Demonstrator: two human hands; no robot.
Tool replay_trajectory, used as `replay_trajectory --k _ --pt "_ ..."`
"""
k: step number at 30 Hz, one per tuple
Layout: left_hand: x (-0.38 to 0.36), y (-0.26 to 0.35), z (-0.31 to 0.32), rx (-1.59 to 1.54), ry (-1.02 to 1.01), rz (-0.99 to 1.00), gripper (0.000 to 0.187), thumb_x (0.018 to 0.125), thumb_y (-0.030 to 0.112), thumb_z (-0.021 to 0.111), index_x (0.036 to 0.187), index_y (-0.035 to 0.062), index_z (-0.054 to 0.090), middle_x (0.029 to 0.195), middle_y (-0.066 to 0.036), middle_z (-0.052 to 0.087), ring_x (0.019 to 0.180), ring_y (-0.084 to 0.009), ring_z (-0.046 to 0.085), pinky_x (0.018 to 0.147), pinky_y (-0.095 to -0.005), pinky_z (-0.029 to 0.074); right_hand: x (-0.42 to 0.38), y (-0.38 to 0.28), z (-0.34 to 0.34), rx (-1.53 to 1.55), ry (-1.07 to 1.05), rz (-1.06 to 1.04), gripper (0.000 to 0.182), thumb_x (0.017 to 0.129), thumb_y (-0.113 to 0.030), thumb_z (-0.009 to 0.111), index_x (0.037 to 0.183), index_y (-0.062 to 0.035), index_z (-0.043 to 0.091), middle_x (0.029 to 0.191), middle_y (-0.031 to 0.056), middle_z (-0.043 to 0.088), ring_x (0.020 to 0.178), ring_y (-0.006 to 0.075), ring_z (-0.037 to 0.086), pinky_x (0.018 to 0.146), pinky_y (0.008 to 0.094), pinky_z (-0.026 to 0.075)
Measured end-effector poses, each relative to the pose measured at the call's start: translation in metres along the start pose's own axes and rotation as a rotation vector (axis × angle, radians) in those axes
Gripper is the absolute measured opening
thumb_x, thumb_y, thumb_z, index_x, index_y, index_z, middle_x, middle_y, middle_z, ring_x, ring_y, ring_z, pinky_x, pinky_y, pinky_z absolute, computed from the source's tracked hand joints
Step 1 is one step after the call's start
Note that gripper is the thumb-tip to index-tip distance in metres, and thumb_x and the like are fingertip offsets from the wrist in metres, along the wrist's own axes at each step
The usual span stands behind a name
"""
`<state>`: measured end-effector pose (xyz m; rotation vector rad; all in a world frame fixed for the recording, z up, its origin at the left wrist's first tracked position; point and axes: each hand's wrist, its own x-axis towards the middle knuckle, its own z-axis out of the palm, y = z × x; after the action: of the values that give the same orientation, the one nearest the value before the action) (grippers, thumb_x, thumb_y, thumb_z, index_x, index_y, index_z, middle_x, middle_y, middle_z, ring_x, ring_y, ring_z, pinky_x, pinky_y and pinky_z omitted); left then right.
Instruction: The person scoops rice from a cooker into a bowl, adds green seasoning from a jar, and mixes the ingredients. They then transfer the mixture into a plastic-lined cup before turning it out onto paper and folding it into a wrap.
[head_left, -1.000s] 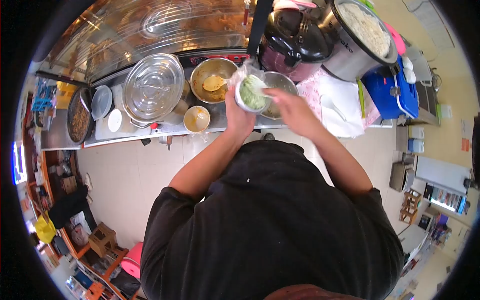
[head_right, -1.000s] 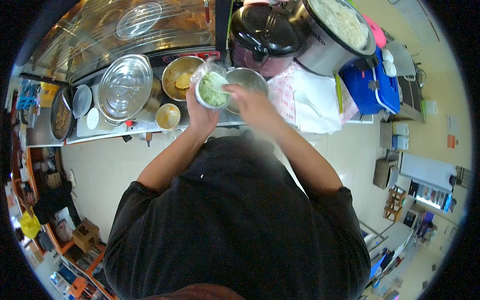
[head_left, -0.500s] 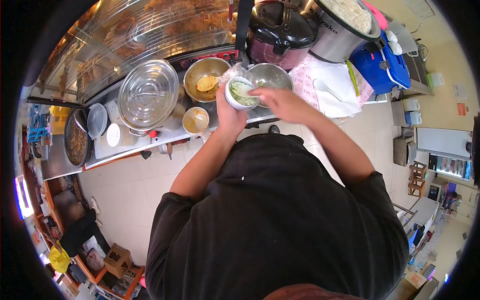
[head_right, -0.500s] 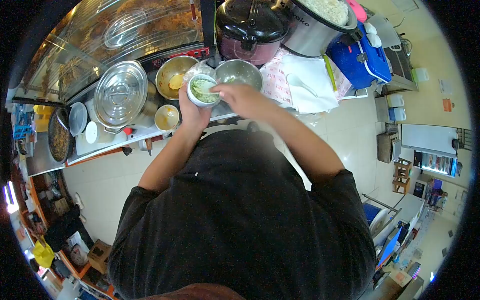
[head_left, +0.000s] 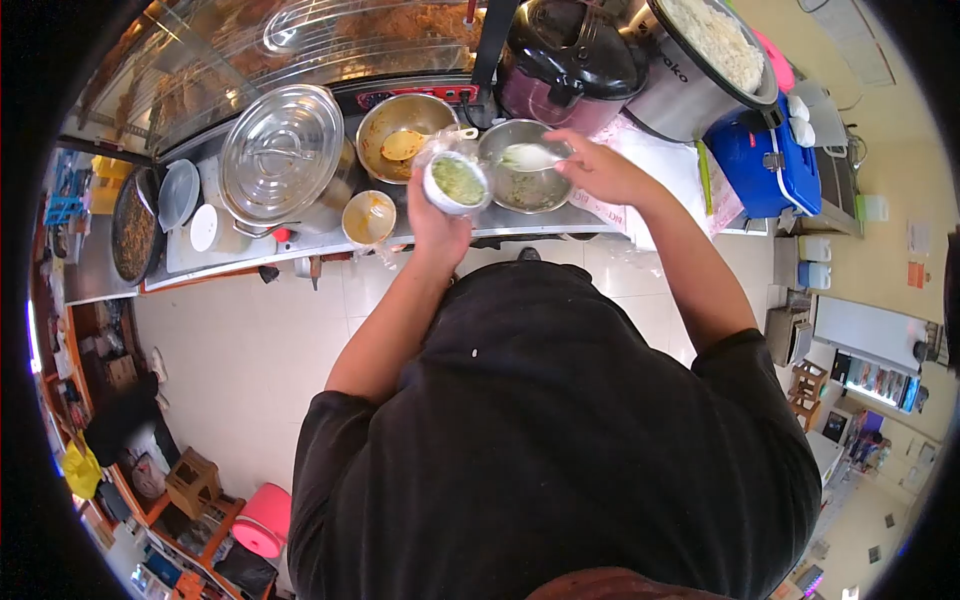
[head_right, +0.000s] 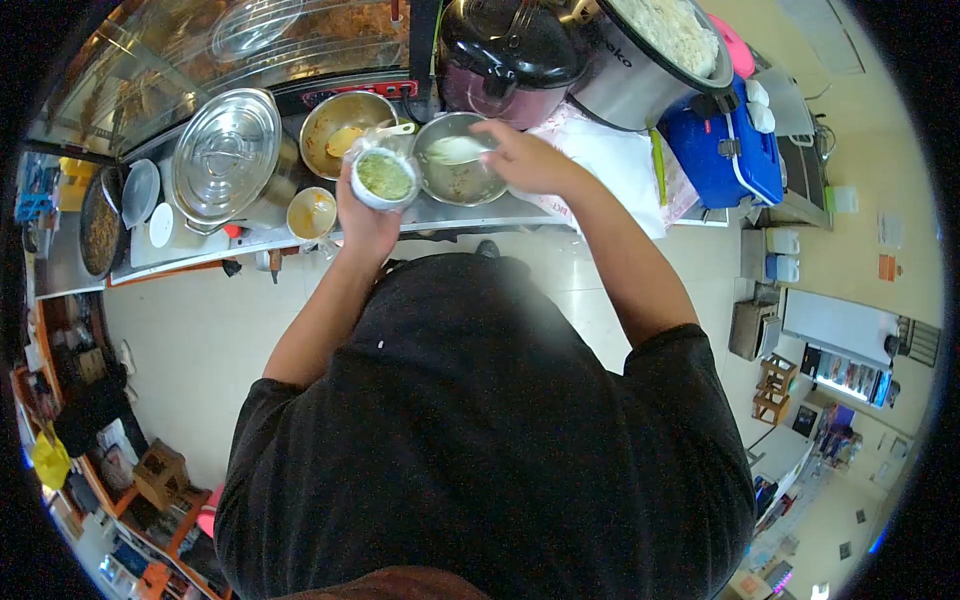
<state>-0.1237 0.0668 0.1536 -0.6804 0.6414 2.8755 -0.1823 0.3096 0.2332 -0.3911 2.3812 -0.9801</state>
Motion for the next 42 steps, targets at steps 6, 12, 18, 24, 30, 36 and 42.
replay_trajectory --k 6,12,18,24,30,36,42 --pt "0.019 -0.041 -0.053 0.011 0.165 0.06 0.055 0.104 0.048 0.031 0.141 0.0104 0.044 0.14 -0.013 0.053 0.128 -0.0356 0.052 0.101 -0.0624 0.045 0.071 0.076 0.027 -0.985 -0.005 -0.051 0.021 0.085 -0.012 0.058 0.1 -0.0053 0.072 0.099 0.0186 0.072 0.09 0.0341 0.071 0.075 0.0448 0.057" --pt "0.019 -0.066 -0.038 0.024 0.283 0.091 0.055 0.103 0.049 0.031 0.142 0.0108 0.043 0.141 -0.013 0.051 0.13 -0.037 0.05 0.099 -0.0642 0.046 0.056 0.073 0.05 -1.073 -0.214 -0.373 0.015 0.079 -0.012 0.061 0.077 -0.0093 0.076 0.087 0.0138 0.074 0.082 0.0309 0.073 0.068 0.0423 0.058" --pt "0.016 -0.072 -0.029 -0.02 0.29 0.12 0.058 0.102 0.051 0.034 0.141 0.0088 0.045 0.14 -0.013 0.053 0.13 -0.0331 0.051 0.106 -0.055 0.042 0.054 0.075 0.041 -0.75 -0.268 -0.278 0.016 0.08 -0.013 0.061 0.081 -0.0028 0.073 0.083 0.0192 0.071 0.082 0.0373 0.07 0.071 0.0481 0.055" --pt "0.015 -0.071 -0.025 -0.032 0.322 0.103 0.059 0.102 0.051 0.034 0.139 0.0074 0.048 0.136 -0.013 0.056 0.128 -0.0326 0.053 0.107 -0.0536 0.041 0.082 0.085 0.013 -0.396 -0.436 -0.257 0.022 0.086 -0.015 0.056 0.094 -0.0024 0.072 0.081 0.0206 0.07 0.076 0.0369 0.068 0.07 0.0489 0.051" --pt "0.017 -0.066 -0.027 -0.002 0.271 0.069 0.058 0.103 0.05 0.032 0.142 0.0092 0.044 0.141 -0.014 0.052 0.13 -0.0347 0.051 0.104 -0.0598 0.043 0.087 0.107 -0.002 -0.236 -0.358 0.105 0.028 0.09 -0.019 0.056 0.111 -0.0092 0.073 0.081 0.016 0.071 0.072 0.0324 0.069 0.07 0.0424 0.053" --pt "0.021 -0.061 -0.027 0.054 0.24 0.031 0.056 0.104 0.048 0.03 0.143 0.0107 0.043 0.142 -0.014 0.051 0.131 -0.0357 0.05 0.102 -0.0625 0.044 0.081 0.128 0.055 -0.475 0.035 -0.042 0.035 0.09 -0.017 0.056 0.123 -0.0153 0.069 0.096 0.0181 0.072 0.087 0.0362 0.07 0.079 0.0472 0.054" --pt "0.026 -0.057 -0.039 0.064 0.22 0.056 0.054 0.103 0.048 0.031 0.141 0.011 0.045 0.14 -0.013 0.053 0.129 -0.0355 0.051 0.101 -0.0633 0.045 0.048 0.094 0.04 -0.649 -0.124 -0.182 0.043 0.091 -0.013 0.052 0.131 -0.0222 0.064 0.102 0.017 0.07 0.089 0.0343 0.07 0.079 0.0491 0.055"
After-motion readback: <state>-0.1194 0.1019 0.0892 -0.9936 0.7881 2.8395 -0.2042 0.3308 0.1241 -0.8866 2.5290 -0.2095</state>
